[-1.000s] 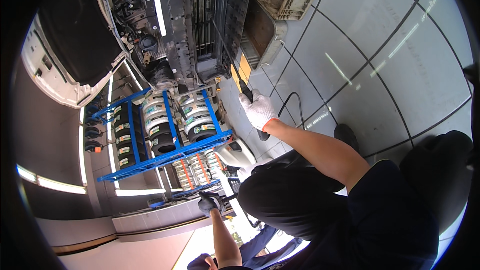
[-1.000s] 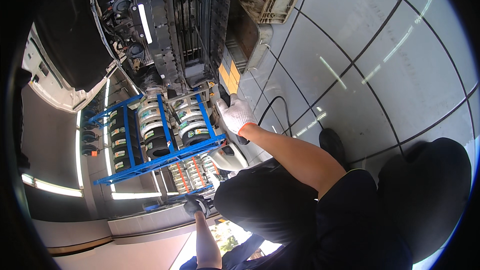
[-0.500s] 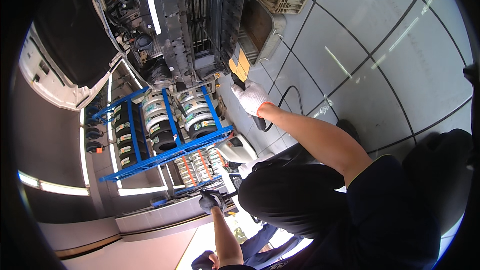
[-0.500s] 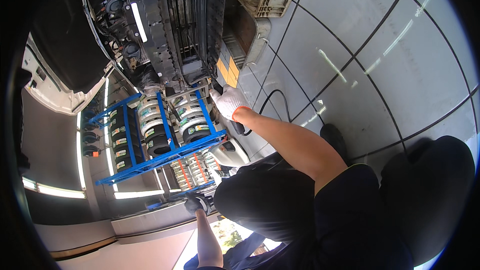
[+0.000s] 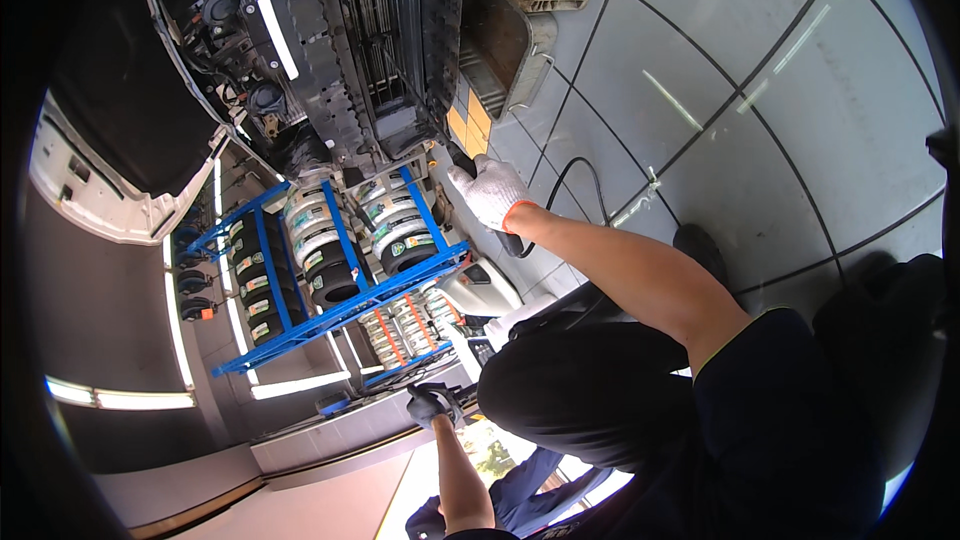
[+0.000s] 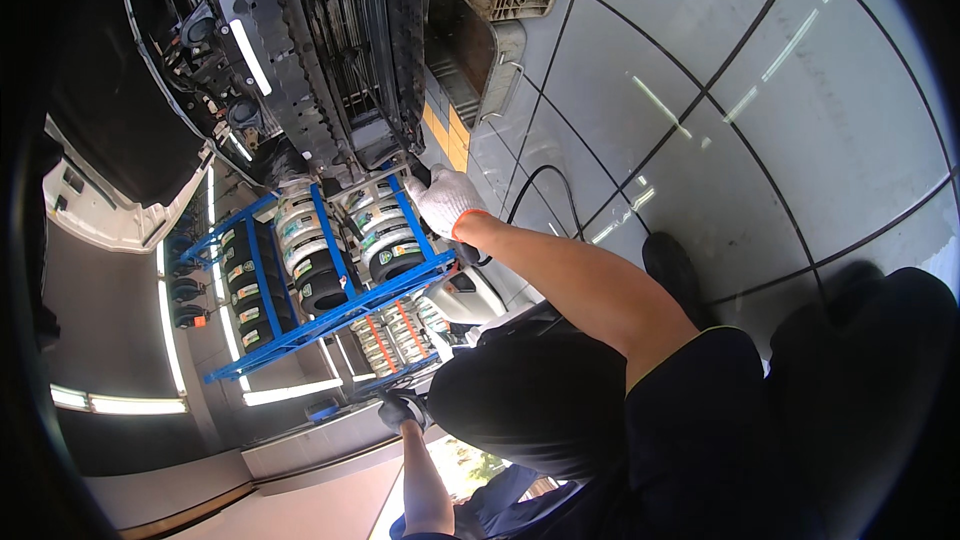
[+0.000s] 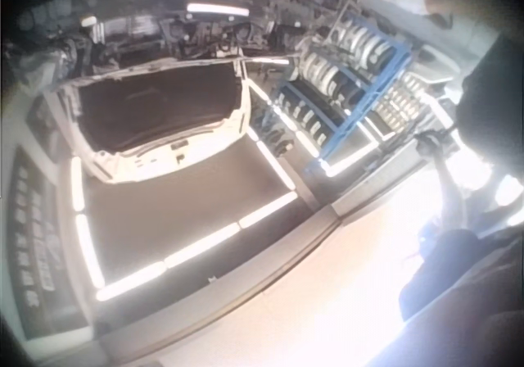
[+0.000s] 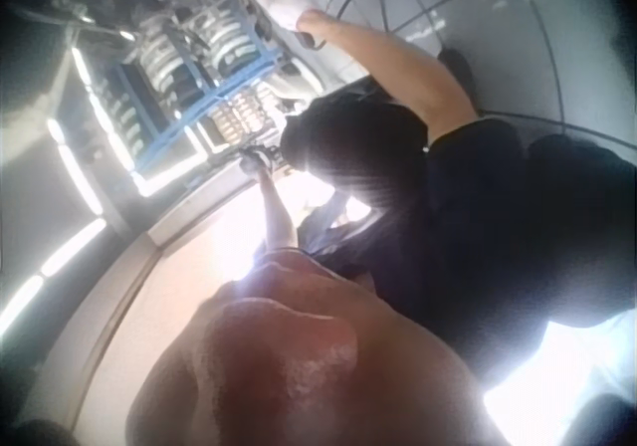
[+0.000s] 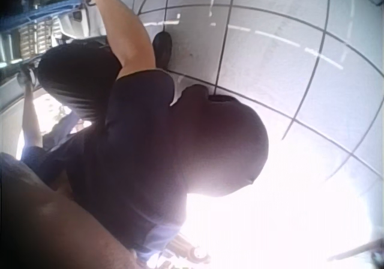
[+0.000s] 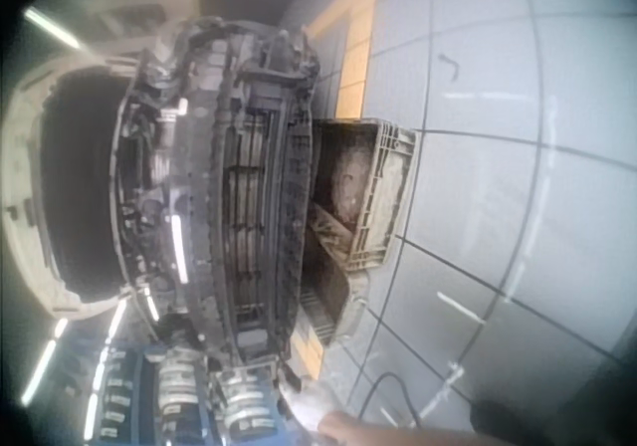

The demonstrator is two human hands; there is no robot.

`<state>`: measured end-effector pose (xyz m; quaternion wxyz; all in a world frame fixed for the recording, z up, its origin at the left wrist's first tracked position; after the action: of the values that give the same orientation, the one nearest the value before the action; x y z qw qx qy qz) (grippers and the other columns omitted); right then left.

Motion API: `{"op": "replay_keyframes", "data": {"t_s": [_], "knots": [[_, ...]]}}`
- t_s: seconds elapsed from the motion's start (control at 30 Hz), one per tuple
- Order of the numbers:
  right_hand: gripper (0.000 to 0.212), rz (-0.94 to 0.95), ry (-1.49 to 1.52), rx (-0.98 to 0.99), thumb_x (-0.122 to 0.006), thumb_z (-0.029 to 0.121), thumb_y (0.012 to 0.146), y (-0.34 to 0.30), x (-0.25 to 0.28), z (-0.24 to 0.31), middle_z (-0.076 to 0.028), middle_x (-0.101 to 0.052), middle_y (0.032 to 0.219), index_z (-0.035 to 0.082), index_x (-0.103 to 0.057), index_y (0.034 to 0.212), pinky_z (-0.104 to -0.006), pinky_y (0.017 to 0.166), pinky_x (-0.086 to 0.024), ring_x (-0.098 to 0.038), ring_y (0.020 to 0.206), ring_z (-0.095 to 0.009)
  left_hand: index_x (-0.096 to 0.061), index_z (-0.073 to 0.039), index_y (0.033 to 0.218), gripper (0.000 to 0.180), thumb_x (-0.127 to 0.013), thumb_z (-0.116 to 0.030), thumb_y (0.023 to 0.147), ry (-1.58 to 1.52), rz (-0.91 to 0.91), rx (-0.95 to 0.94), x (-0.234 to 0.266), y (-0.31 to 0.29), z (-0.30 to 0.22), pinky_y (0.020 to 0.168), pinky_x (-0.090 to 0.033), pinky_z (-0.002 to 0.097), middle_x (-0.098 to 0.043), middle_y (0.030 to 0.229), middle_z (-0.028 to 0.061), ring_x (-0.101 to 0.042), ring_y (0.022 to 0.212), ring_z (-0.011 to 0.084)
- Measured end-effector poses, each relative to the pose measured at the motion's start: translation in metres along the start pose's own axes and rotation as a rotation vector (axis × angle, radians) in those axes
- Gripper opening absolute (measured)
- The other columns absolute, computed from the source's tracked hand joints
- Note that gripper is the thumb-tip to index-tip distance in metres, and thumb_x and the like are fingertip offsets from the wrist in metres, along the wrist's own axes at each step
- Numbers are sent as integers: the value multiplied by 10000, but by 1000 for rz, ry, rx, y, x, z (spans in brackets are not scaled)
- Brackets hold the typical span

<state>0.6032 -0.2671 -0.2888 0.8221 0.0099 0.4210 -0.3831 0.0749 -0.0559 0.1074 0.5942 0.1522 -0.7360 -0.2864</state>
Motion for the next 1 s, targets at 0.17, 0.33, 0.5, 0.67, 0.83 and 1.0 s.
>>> {"op": "replay_keyframes", "data": {"t_s": [0.17,0.33,0.5,0.67,0.83,1.0], "knots": [[599,5,40,26,-626,528,1079,-6,13,21,-311,-774,1137,-49,-713,1214,-495,992,-586,-743,1130,-468,-652,-39,643,765,-523,-607,1140,38,-11,-2,5,-5,4,476,-505,408,-630,587,61,-592,487,228],[575,62,107,-5,-625,502,1088,10,10,21,-280,-742,1076,-49,-692,1238,-475,913,-562,-706,1040,-424,-671,-27,657,789,-481,-615,1148,-54,52,56,-1,-9,3,483,-551,421,-642,581,81,-599,467,246],[517,106,253,-16,-642,479,1100,23,16,26,-137,-627,702,-38,-639,1117,-431,443,-539,-630,472,-256,-724,-23,630,852,-411,-612,1160,122,29,-8,5,-24,-23,569,-543,375,-682,572,41,-626,510,220],[556,176,277,-130,-636,508,1098,19,28,22,-138,-691,728,-41,-646,1188,-437,491,-565,-684,500,-278,-761,-33,623,886,-390,-631,1161,238,8,29,10,-33,-33,615,-515,364,-717,590,30,-646,576,197],[591,181,296,-111,-642,527,1092,6,34,21,-135,-669,683,-60,-630,1163,-428,455,-539,-677,498,-265,-758,-31,617,901,-395,-660,1149,125,44,-7,4,-28,-33,622,-518,366,-728,602,35,-655,586,199],[600,102,255,-57,-656,527,1092,-30,29,9,-171,-666,710,-72,-619,1102,-421,480,-545,-695,558,-269,-754,-42,613,892,-401,-667,1143,176,9,20,7,-27,-27,608,-493,373,-700,579,31,-637,585,194]]}}
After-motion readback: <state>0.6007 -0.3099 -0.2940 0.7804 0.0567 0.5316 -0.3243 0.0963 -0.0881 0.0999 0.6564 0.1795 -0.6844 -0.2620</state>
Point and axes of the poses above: each hand's wrist, its own y-axis towards the middle knuckle, its own x-axis out of the back of the hand, z = x × y, the point moved 10 cm from there along y, towards the middle knuckle
